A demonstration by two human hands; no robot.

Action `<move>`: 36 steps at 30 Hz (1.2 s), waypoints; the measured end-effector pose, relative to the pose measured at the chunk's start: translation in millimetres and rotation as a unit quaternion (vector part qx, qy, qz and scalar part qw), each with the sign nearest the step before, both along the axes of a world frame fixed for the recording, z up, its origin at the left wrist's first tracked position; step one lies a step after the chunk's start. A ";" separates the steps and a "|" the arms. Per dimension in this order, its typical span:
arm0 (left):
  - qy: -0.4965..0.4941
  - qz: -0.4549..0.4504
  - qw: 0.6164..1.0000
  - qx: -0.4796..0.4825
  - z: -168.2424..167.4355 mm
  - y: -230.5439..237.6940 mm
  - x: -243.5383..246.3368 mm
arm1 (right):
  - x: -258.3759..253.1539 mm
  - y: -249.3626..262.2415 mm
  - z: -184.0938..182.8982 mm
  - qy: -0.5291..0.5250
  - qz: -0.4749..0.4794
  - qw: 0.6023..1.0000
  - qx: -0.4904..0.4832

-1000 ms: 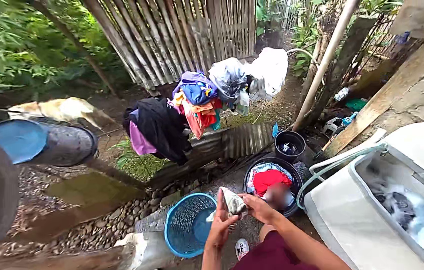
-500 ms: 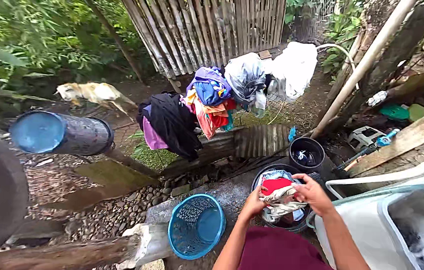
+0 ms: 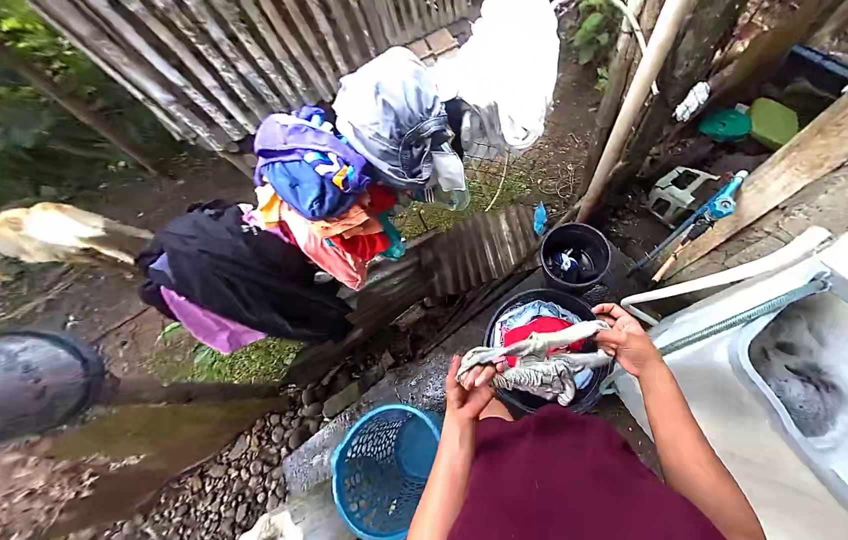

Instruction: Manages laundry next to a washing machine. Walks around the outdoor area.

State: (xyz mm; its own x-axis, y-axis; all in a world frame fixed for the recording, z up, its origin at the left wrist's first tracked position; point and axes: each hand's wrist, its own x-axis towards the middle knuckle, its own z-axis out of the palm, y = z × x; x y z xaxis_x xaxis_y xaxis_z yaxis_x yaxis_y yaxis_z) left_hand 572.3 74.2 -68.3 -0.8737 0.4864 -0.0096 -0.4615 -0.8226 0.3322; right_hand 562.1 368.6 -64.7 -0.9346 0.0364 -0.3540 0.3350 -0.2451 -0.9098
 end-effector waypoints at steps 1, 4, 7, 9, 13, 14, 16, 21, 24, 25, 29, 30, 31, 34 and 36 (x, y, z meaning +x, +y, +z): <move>0.044 -0.054 0.995 0.076 10.9 1.2 -11.5 | -6.8 -5.1 -10.1 -0.005 -0.004 1.000 0.006; 0.142 -0.154 0.976 -0.056 16.7 -11.7 -56.3 | -27.3 -27.7 -15.6 -0.015 -0.046 0.999 0.024; 0.144 -0.135 0.829 -0.523 4.1 -27.3 -108.5 | -48.6 -35.8 12.8 -0.017 -0.057 0.997 0.045; 0.097 -0.075 0.793 -0.597 -18.8 -28.6 -134.0 | -64.1 -35.1 37.3 0.001 -0.029 0.999 0.046; 0.128 0.051 0.856 -0.498 -36.9 -38.7 -166.5 | -93.9 -47.4 59.8 0.009 0.035 0.996 0.079; 0.117 0.058 0.883 -0.451 -33.2 -42.3 -172.2 | -101.8 -50.0 58.8 0.002 0.039 0.995 0.093; 0.098 0.018 0.952 -0.288 -19.0 -55.6 -180.3 | -119.5 -53.6 48.0 -0.015 0.042 0.990 0.135; 0.068 -0.193 0.979 -0.002 -1.5 -64.7 -205.2 | -150.8 -77.3 14.9 -0.056 0.020 0.980 0.192; 0.073 -0.200 0.931 -0.295 -16.1 -66.3 -222.5 | -153.7 -86.1 22.0 -0.040 -0.027 0.988 0.148; 0.074 -0.187 0.897 -0.394 -19.3 -63.4 -228.3 | -152.7 -86.0 25.7 -0.032 -0.037 0.989 0.139; 0.239 -0.035 0.744 -0.623 -53.3 -60.6 -240.8 | -148.3 -87.4 36.4 -0.032 -0.020 0.985 0.167; 0.270 -0.001 0.710 -0.650 -56.3 -60.5 -243.6 | -148.4 -90.7 36.3 -0.039 -0.014 0.984 0.175; 0.277 0.016 0.694 -0.664 -55.8 -59.9 -246.8 | -148.6 -94.9 35.2 -0.045 -0.016 0.983 0.176; 0.244 0.048 0.743 -0.621 -55.4 -58.1 -255.5 | -147.0 -104.0 28.7 -0.064 -0.033 0.983 0.167; 0.141 -0.003 0.851 -0.506 -48.0 -55.6 -258.9 | -147.0 -106.7 23.6 -0.080 -0.028 0.979 0.187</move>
